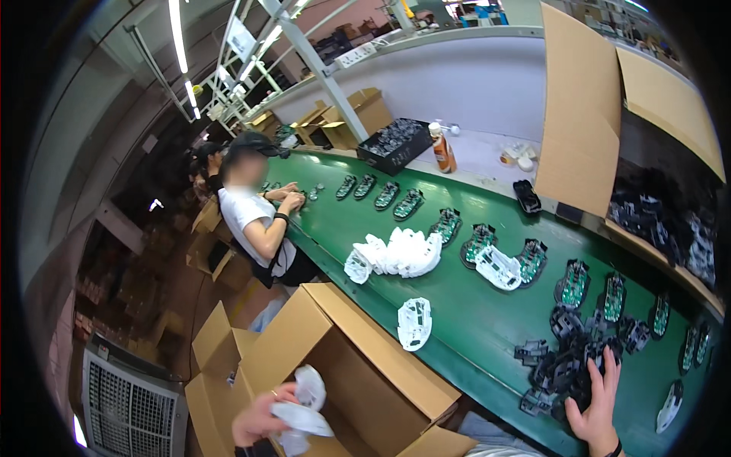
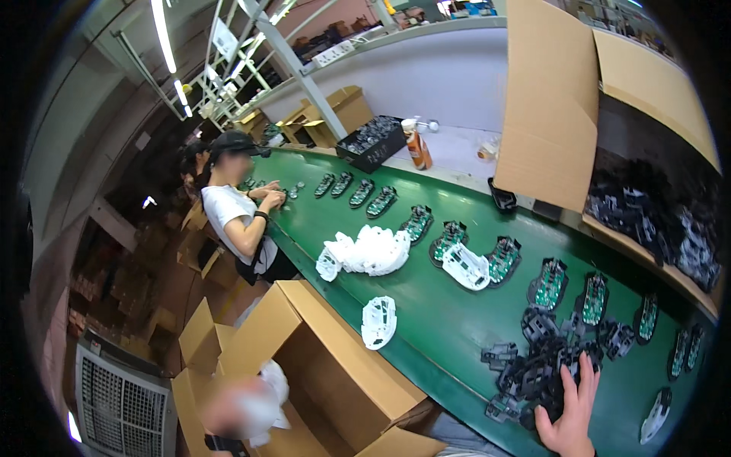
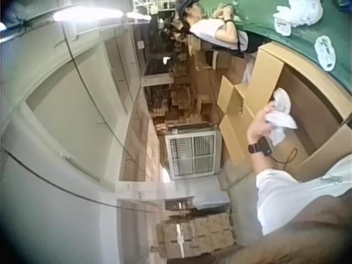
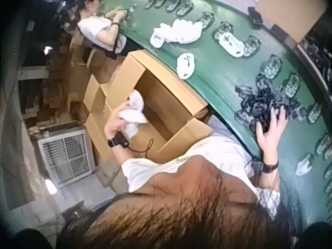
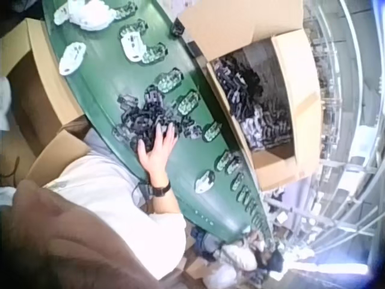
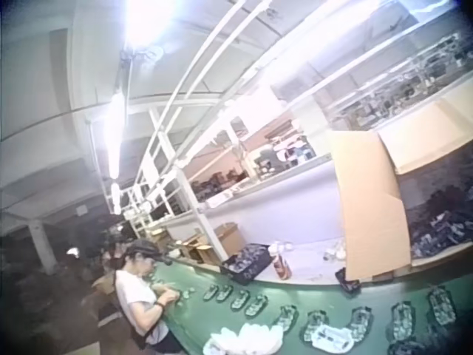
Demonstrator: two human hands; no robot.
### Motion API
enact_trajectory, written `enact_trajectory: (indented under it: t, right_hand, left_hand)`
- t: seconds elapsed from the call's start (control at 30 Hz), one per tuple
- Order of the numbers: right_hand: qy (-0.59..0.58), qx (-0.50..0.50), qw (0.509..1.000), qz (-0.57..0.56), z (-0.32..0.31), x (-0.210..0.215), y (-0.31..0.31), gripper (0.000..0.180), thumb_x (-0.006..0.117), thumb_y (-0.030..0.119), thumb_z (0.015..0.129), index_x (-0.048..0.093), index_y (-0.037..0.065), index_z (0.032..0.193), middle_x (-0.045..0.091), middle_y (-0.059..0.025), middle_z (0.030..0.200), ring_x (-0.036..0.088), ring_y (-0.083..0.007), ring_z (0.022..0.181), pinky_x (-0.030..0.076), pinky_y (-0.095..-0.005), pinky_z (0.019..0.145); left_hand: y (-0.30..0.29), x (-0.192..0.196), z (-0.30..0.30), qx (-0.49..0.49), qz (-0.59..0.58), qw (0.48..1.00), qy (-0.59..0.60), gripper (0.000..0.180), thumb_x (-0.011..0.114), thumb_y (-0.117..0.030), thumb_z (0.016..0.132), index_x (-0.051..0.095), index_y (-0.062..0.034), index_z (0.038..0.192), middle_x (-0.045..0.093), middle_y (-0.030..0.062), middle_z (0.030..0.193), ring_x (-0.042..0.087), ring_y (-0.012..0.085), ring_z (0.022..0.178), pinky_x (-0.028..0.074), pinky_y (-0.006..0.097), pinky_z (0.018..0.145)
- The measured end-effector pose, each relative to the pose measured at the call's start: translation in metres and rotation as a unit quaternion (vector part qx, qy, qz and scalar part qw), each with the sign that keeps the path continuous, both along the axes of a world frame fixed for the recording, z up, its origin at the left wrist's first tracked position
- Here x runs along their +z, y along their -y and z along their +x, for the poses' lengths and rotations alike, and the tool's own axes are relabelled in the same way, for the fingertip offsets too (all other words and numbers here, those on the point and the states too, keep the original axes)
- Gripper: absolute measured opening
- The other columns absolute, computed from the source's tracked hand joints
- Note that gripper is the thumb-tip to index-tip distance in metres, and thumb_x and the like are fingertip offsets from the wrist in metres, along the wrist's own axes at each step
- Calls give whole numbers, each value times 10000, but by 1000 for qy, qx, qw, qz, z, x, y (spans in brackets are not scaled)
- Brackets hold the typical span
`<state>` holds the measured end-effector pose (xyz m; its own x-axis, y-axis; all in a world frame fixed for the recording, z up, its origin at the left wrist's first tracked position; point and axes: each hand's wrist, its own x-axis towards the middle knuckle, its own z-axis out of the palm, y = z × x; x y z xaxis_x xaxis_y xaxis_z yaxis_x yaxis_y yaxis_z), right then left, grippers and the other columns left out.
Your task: The person assembles small electronic devices by hand at a factory workstation. They pick up white plastic casings and black internal components, fit them together, and place the assembled units on a green conveyor belt. The person also handles small plastic bags containing parts and interacts with a cardboard box.
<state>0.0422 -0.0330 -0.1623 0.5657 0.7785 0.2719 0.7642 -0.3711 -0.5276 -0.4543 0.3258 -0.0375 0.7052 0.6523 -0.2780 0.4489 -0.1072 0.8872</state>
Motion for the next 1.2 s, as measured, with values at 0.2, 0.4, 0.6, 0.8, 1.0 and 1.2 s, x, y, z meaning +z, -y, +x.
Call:
enact_trajectory:
  t: [0.2,0.4,0.6,0.8,1.0,1.2]
  right_hand:
    - [-15,3,1000,5,1,2,-4,774,683,295,746,477,15,1437,271,-343,1585,276,-539,1456,142,-670,1182]
    - [-4,-10,1000,17,5,-4,-8,774,734,343,708,527,44,1392,309,-329,1557,325,-530,1423,190,-694,1156]
    - [-2,-11,1000,18,10,2,-9,758,754,423,746,545,84,1391,340,-302,1530,355,-508,1408,251,-711,1130]
    - [-17,-2,1000,5,8,1,4,832,744,488,790,476,81,1465,273,-315,1563,300,-530,1432,234,-708,1138]
    - [-31,110,992,61,18,-5,-2,884,777,491,766,451,90,1483,218,-330,1581,253,-570,1439,222,-724,1125]
    - [110,50,991,63,63,7,7,703,769,392,739,575,119,1356,341,-253,1565,284,-492,1462,215,-702,1137]
  left_hand:
    - [-106,-13,125,241,25,919,313,327,642,-154,947,632,6,1233,682,91,1188,673,183,1010,547,334,849]
    - [-304,-67,244,384,66,896,211,405,819,-159,810,691,88,1103,724,102,1015,680,196,832,543,342,758]
    - [-334,-97,268,429,260,858,-109,671,758,-505,867,647,86,1166,691,170,1122,651,288,990,519,407,870]
    - [-193,-97,330,181,402,884,155,366,637,-176,978,575,51,1258,582,222,1304,551,311,1212,391,417,1084]
    - [86,-51,378,-383,456,790,145,852,853,-587,679,605,-118,1345,362,252,1536,330,482,1413,277,604,1154]
    - [164,-104,417,-417,508,745,120,1031,734,-729,711,412,-238,1558,188,274,1640,172,526,1494,241,753,1089]
